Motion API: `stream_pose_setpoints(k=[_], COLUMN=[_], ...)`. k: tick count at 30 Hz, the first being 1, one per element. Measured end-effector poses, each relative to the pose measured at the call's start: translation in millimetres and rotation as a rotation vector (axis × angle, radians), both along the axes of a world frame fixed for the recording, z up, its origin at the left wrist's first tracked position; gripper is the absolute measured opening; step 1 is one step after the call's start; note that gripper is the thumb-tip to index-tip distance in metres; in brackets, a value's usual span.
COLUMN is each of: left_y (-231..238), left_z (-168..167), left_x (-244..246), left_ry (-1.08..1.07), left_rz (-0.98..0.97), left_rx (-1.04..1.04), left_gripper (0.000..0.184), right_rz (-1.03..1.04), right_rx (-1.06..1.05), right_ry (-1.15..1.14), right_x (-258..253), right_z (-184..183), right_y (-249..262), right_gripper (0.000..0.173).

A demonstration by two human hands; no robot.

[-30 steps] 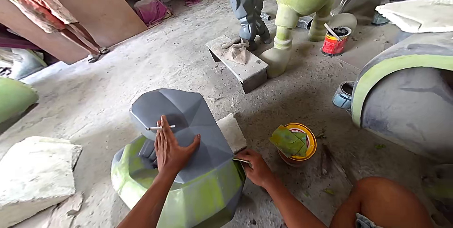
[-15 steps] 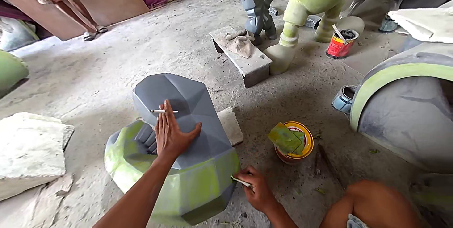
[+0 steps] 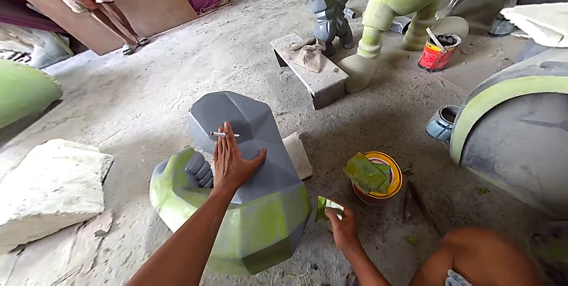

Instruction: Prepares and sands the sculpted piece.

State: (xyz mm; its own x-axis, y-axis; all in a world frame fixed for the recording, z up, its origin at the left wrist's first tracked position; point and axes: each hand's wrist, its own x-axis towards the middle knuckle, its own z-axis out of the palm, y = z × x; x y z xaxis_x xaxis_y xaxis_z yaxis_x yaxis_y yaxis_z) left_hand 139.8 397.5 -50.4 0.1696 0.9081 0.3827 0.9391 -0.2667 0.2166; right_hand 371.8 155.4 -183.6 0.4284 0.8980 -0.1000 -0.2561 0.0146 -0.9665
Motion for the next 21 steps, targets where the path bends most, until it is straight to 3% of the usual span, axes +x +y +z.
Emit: stream_pose_setpoints(k=[7, 12, 16, 21], left_y=[12.7, 13.5, 18.1, 21.9], left_z=[-4.2, -5.1, -4.6, 1.9], left_x=[13.9, 10.3, 13.5, 21.3], left_ry=[0.033, 0.036, 0.036, 0.030], left_rz=[-0.023, -0.030, -0.034, -0.034], left_rx=[-0.044, -0.046, -0.044, -0.084], left_gripper=[0.130, 0.130, 0.131, 0.131], right_rz=[-0.232, -0.308, -0.337, -0.236], right_rx=[-0.283, -0.243, -0.133, -0.228], right_ry=[0.075, 0.088, -0.005, -0.304], right_x=[-35.2, -66.8, -81.8, -95.8], right_z=[-19.3, -9.5, -11.7, -9.0], right_y=[-21.9, -21.3, -18.5, -28.2], right_gripper=[0.021, 0.019, 0.026, 0.033])
